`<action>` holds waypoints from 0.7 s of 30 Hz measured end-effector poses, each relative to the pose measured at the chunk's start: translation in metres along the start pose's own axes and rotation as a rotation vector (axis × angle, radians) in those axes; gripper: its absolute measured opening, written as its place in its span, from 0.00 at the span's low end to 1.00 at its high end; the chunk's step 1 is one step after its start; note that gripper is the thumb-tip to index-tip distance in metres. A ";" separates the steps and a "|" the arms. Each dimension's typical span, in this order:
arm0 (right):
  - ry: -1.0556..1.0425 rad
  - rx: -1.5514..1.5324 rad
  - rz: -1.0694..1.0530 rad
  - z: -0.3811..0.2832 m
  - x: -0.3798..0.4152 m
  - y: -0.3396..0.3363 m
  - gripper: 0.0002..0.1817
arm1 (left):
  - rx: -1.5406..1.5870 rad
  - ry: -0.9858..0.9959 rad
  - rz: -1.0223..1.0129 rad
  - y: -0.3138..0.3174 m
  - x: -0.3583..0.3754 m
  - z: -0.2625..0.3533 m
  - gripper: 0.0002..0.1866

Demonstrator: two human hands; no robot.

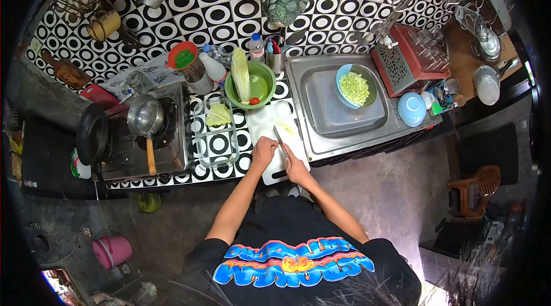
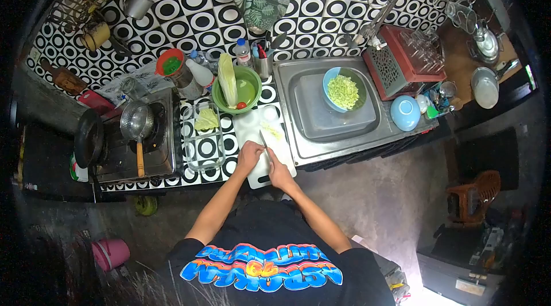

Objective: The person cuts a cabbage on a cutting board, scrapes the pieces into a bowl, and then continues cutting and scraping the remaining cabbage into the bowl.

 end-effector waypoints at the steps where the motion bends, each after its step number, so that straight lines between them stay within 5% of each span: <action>1: -0.039 -0.010 0.024 -0.001 0.002 0.004 0.33 | 0.007 -0.002 -0.005 0.001 -0.001 -0.001 0.05; 21: -0.087 0.002 0.103 0.009 -0.054 0.012 0.33 | 0.075 0.031 -0.006 -0.001 0.000 0.000 0.06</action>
Point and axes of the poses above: each hand's wrist, its own x-axis away from the middle knuckle, its own y-axis out of the palm, z = x × y, the point moved 6 cm from there along -x, towards the middle knuckle, and after that the axes turned 10 degrees about -x, right-handed, at the moved point
